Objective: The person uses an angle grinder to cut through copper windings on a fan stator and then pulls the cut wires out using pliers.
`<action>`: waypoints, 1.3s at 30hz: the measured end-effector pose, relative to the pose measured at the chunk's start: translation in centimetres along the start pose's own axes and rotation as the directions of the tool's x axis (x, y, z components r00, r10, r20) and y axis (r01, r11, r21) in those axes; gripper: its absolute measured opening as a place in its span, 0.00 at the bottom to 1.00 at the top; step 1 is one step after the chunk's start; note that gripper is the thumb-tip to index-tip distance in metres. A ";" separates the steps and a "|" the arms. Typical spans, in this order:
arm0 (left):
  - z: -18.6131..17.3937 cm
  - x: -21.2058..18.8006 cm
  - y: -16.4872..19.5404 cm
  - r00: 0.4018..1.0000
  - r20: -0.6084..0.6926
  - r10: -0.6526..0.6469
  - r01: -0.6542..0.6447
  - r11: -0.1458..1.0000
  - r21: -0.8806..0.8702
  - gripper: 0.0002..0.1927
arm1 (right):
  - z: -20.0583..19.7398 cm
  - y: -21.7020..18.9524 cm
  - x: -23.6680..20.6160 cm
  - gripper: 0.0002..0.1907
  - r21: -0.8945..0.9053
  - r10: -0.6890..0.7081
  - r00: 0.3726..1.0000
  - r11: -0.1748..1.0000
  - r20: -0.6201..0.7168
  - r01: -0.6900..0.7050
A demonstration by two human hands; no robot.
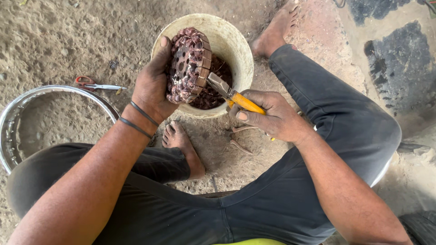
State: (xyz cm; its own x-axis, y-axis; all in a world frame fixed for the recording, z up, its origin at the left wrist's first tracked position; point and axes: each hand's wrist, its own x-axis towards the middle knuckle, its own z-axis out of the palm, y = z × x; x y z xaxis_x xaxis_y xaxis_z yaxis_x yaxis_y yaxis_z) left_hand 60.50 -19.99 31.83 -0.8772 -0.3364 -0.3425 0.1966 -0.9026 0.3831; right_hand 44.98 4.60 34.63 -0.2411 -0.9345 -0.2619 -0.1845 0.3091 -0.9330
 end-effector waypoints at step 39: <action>-3.9 1.6 -2.4 0.909 -0.406 -0.096 0.280 0.861 0.424 0.40 | 2.4 -1.8 0.7 0.22 -0.251 0.206 0.978 0.949 0.044 -0.188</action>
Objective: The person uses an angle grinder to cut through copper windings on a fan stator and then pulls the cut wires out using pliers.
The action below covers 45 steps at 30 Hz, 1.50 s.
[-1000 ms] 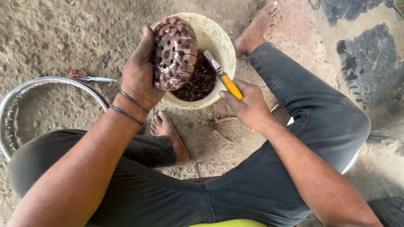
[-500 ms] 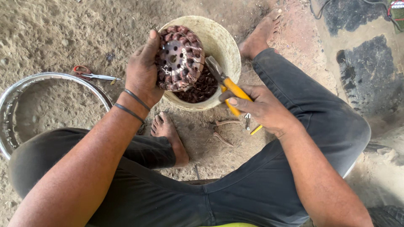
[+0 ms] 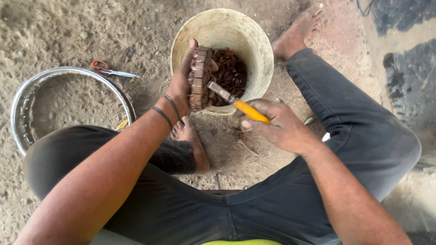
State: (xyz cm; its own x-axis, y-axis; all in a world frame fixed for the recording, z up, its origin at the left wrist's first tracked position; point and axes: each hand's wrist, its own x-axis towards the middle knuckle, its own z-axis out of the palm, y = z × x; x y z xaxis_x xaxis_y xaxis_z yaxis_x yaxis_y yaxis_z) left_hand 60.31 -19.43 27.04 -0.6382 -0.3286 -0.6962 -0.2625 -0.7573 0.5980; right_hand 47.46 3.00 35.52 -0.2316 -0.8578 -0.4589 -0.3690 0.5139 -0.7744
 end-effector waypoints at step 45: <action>3.5 -0.6 -2.0 0.879 0.475 0.051 0.182 0.883 -0.432 0.32 | 4.2 0.0 -2.0 0.22 0.903 -0.309 0.856 0.255 0.415 -0.346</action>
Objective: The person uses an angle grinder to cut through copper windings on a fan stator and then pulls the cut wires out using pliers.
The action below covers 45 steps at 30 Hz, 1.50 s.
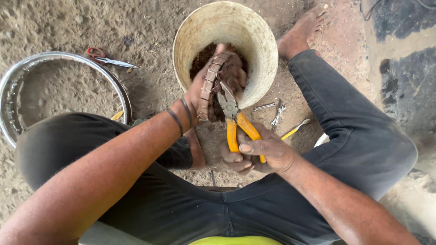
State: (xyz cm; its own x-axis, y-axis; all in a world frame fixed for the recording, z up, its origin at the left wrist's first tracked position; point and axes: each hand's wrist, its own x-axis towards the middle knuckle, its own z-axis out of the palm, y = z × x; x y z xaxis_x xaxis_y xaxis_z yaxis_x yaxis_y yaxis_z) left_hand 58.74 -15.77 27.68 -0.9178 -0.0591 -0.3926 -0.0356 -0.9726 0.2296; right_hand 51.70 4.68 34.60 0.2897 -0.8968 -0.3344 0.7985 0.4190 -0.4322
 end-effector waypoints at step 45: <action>-2.9 -1.3 6.3 0.954 -0.212 0.210 -0.167 0.965 0.204 0.36 | -3.9 -5.0 0.8 0.15 -0.628 -0.693 0.714 -0.515 -0.096 -0.584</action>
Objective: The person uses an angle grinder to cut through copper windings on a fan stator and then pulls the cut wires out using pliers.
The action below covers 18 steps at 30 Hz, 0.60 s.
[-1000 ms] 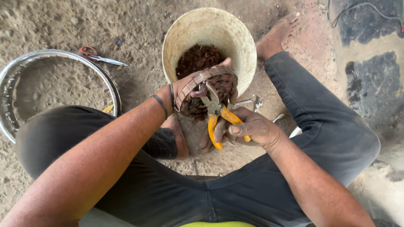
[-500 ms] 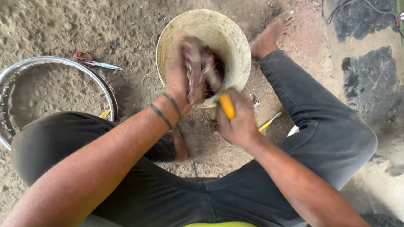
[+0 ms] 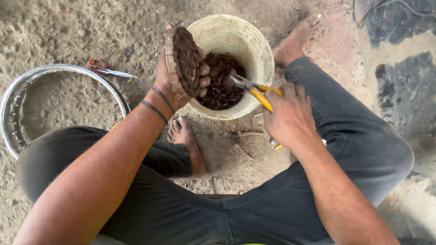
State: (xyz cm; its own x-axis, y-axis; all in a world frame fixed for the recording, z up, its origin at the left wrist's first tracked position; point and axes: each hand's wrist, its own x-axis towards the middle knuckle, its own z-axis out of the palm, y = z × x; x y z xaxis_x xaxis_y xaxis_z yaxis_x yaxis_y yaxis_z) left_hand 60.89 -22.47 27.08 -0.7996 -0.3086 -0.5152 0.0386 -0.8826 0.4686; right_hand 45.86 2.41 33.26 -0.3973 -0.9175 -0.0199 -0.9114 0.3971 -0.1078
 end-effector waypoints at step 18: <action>2.0 0.3 -2.2 0.987 -0.045 -0.154 0.161 0.939 0.305 0.36 | -3.8 1.1 0.1 0.22 0.375 0.069 0.873 0.885 0.483 -0.277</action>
State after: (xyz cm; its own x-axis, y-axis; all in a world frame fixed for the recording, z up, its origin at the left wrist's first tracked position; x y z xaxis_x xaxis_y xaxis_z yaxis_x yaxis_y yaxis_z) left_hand 59.33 -19.95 27.31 -0.7680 -0.1846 -0.6133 -0.2752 -0.7696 0.5762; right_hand 44.39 2.87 36.88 -0.3578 -0.7854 -0.5051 -0.6563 0.5963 -0.4623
